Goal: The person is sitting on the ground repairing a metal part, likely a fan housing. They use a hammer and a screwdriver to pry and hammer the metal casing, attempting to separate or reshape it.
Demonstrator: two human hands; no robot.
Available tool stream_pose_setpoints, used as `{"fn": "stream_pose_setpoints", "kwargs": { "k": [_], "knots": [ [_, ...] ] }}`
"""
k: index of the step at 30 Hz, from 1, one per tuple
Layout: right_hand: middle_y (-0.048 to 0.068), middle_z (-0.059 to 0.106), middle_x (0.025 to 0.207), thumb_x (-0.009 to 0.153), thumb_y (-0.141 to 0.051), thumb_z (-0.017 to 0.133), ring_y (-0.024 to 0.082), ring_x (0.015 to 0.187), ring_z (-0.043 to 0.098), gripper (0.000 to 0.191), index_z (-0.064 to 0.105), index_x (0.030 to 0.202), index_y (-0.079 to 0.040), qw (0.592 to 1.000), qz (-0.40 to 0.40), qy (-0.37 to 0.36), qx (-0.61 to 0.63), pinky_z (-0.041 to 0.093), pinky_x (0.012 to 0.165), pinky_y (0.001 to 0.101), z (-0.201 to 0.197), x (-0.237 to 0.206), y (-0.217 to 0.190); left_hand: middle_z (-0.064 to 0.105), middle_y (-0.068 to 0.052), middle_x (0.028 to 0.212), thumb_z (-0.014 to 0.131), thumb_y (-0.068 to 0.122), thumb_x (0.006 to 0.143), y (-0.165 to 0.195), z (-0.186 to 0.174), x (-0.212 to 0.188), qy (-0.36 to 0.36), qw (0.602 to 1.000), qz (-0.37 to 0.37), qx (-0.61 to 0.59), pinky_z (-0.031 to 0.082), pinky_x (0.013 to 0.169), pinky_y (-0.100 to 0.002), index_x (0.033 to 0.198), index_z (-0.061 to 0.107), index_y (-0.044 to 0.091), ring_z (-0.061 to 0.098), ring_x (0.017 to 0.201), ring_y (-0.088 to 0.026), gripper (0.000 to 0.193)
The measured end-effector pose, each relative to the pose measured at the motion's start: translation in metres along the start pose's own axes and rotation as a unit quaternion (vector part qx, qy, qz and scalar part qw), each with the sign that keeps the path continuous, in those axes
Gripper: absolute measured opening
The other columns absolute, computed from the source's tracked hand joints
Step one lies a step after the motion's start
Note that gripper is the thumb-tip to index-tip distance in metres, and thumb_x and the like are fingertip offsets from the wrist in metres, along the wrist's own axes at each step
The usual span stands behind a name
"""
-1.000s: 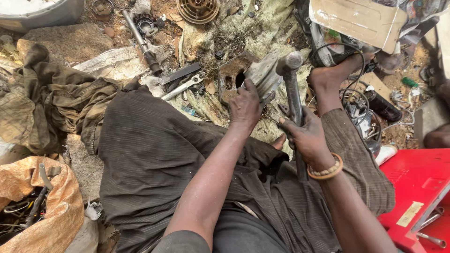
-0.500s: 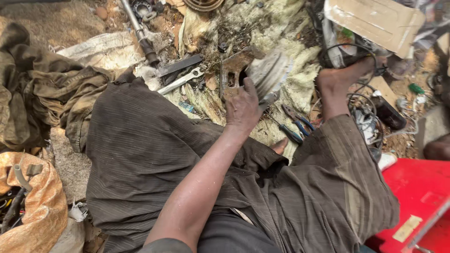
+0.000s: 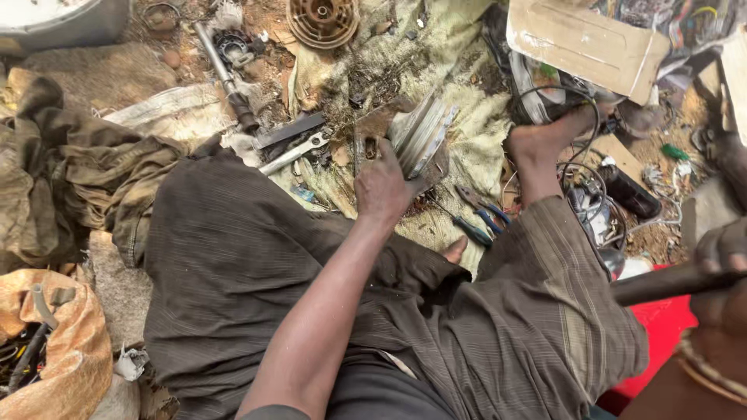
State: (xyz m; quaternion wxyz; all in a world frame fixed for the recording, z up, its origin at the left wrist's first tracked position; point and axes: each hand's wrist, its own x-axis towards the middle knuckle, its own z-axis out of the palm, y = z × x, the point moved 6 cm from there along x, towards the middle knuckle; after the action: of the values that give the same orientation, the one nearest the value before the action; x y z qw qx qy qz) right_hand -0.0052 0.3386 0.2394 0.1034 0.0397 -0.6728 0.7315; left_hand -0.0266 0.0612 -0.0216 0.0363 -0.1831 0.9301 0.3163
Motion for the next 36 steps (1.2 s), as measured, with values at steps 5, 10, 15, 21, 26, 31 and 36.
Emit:
{"fn": "stream_pose_setpoints", "kwargs": {
  "k": [5,10,15,21,26,31,36],
  "knots": [
    [0.0,0.052,0.076,0.115,-0.015,0.061,0.011,0.055,0.051,0.015,0.049,0.122,-0.01,0.998,0.028,-0.015,-0.06,0.044,0.047,0.0261,0.033,-0.019,0.02,0.052,-0.001,0.06,0.065,0.08,0.08,0.006,0.003,-0.006,0.033,0.998,0.009,0.051,0.042,0.049,-0.033,0.142,0.033,-0.007,0.047,0.049,-0.015,0.111],
    [-0.002,0.053,0.073,0.097,-0.014,0.071,0.006,0.047,0.047,0.023,0.054,0.111,-0.007,0.934,0.267,-0.136,-0.195,0.041,0.039,0.0226,0.095,-0.034,0.113,0.058,-0.004,0.071,0.064,0.078,0.085,-0.004,0.022,-0.005,0.009,0.997,-0.024,-0.075,0.045,0.059,-0.035,0.132,0.044,0.001,0.053,0.059,-0.016,0.092],
    [-0.005,0.053,0.072,0.091,-0.011,0.074,0.005,0.049,0.048,0.038,0.056,0.124,-0.014,0.953,0.18,-0.132,-0.203,0.041,0.04,0.0217,0.088,-0.024,0.09,0.06,-0.009,0.074,0.063,0.081,0.081,-0.001,0.02,-0.007,0.13,0.982,0.052,0.123,0.052,0.078,-0.044,0.136,0.038,-0.008,0.063,0.062,-0.022,0.107],
    [-0.001,0.055,0.077,0.093,-0.009,0.075,0.008,0.054,0.05,0.033,0.056,0.119,-0.011,0.972,0.009,0.009,-0.233,0.042,0.043,0.0239,0.122,0.102,0.136,0.065,-0.014,0.084,0.073,0.07,0.081,-0.007,0.028,-0.002,0.069,0.996,0.034,-0.033,0.057,0.056,-0.037,0.139,0.043,-0.007,0.066,0.063,-0.022,0.102],
    [0.001,0.056,0.08,0.094,-0.007,0.075,0.01,0.058,0.052,0.029,0.055,0.115,-0.009,0.973,-0.001,0.033,-0.228,0.043,0.046,0.0257,0.105,0.127,0.183,0.067,-0.026,0.096,0.077,0.067,0.077,-0.004,0.032,-0.007,0.059,0.995,0.058,0.051,0.057,0.044,-0.032,0.141,0.037,-0.015,0.067,0.054,-0.02,0.112],
    [0.004,0.057,0.084,0.096,-0.005,0.076,0.012,0.062,0.054,0.026,0.055,0.111,-0.007,0.977,0.082,-0.012,-0.198,0.044,0.049,0.0276,0.087,0.078,0.188,0.067,-0.024,0.106,0.07,0.065,0.079,-0.006,0.034,-0.007,0.075,0.995,0.068,-0.004,0.056,0.07,-0.04,0.139,0.041,-0.01,0.067,0.084,-0.029,0.101],
    [0.002,0.055,0.075,0.102,-0.001,0.075,0.011,0.055,0.054,0.023,0.053,0.099,-0.007,0.994,0.099,-0.028,-0.029,0.044,0.046,0.0272,0.04,-0.008,0.066,0.065,-0.025,0.119,0.053,0.071,0.079,0.002,0.012,-0.008,0.327,0.933,0.12,0.095,0.05,0.099,-0.053,0.13,0.043,-0.001,0.06,0.118,-0.04,0.089]
  ]
}}
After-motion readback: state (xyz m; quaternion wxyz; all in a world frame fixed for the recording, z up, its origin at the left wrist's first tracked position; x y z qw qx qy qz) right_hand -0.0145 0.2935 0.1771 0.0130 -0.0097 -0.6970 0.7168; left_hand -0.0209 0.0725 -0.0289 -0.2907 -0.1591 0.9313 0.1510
